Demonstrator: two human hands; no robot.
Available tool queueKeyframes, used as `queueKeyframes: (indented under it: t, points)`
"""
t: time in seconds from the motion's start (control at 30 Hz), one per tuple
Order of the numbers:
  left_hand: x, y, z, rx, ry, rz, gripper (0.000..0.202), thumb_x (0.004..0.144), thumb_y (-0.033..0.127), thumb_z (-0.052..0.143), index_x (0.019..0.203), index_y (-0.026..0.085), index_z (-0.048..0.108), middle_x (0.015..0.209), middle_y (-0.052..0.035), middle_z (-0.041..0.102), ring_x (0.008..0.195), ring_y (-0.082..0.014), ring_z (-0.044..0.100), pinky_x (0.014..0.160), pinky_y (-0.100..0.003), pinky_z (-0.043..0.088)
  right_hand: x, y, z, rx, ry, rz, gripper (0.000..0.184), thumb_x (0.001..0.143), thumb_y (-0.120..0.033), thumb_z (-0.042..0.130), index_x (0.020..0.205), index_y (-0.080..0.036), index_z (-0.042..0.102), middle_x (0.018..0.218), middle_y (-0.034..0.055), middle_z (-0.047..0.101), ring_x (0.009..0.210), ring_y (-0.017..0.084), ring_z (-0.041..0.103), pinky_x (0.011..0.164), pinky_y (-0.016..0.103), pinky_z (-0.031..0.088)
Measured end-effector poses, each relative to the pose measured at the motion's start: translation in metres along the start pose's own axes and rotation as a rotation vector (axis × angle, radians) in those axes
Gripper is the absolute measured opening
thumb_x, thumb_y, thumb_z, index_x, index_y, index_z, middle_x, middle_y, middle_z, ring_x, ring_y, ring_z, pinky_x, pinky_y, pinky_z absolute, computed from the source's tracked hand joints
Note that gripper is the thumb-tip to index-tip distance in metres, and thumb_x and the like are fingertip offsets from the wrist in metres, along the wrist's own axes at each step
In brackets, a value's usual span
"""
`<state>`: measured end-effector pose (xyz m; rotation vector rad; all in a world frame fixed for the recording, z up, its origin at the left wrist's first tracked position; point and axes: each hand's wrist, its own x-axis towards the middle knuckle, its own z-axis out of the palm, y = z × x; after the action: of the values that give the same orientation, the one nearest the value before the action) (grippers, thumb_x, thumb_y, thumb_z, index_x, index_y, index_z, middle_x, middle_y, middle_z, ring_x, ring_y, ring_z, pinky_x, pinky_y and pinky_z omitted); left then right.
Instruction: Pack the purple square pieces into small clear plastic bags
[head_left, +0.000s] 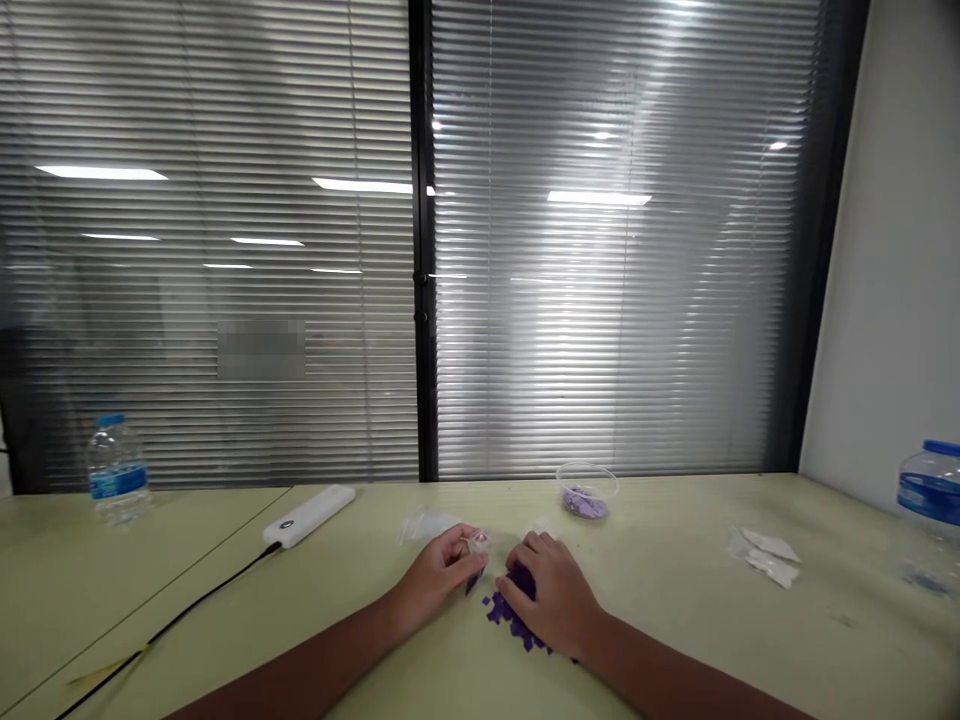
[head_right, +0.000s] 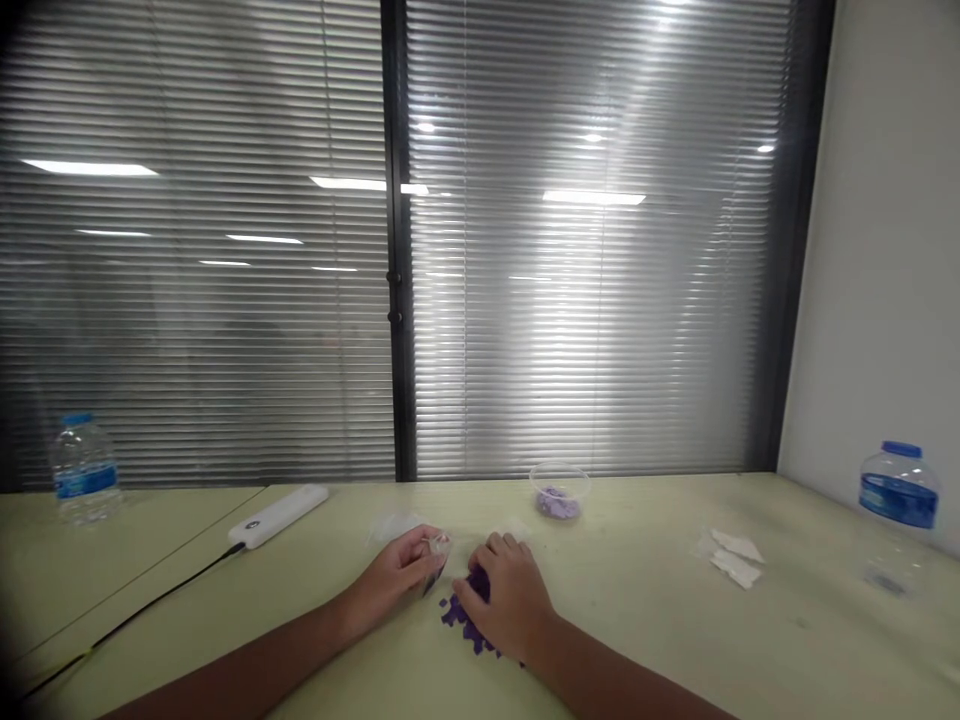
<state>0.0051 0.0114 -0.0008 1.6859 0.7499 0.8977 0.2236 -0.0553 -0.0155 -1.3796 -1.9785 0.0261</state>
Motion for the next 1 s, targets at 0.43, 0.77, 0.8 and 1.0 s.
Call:
queueKeyframes:
  t: [0.43,0.77,0.8,1.0]
  points:
    - [-0.001,0.003,0.001,0.05,-0.017,0.023,0.052,0.082,0.061,0.082,0.107,0.017,0.068,0.059,0.0082,0.048,0.056,-0.0129,0.042,0.056,-0.025,0.031,0.011,0.01,-0.006,0.443,-0.002,0.124,0.039,0.103,-0.05,0.052,0.085,-0.021,0.07,0.091,0.005,0.068,0.095,0.025,0.065,0.089,0.037,0.05]
    - [0.002,-0.005,-0.001,0.068,-0.034,0.044,0.052,0.086,0.061,0.078,0.11,0.016,0.066,0.06,0.0084,0.048,0.057,-0.013,0.043,0.057,-0.025,0.034,0.012,0.02,0.001,0.893,-0.092,0.136,0.064,0.099,-0.076,0.047,0.1,-0.018,0.076,0.103,0.0096,0.076,0.104,0.029,0.07,0.1,0.044,0.053]
    - [0.002,-0.005,-0.001,0.074,-0.033,0.043,0.053,0.086,0.061,0.078,0.11,0.016,0.066,0.06,0.0084,0.049,0.056,-0.013,0.043,0.057,-0.025,0.034,0.014,0.023,0.004,0.975,-0.091,0.153,0.065,0.097,-0.077,0.05,0.097,-0.017,0.076,0.099,0.01,0.076,0.1,0.029,0.071,0.098,0.044,0.054]
    - [0.001,-0.007,-0.002,0.068,-0.043,0.041,0.05,0.088,0.059,0.078,0.111,0.016,0.066,0.062,0.0087,0.048,0.059,-0.0126,0.043,0.058,-0.024,0.035,0.02,0.031,0.008,1.291,-0.175,0.316,0.074,0.088,-0.084,0.058,0.087,-0.013,0.078,0.084,0.0132,0.077,0.085,0.028,0.073,0.095,0.045,0.051]
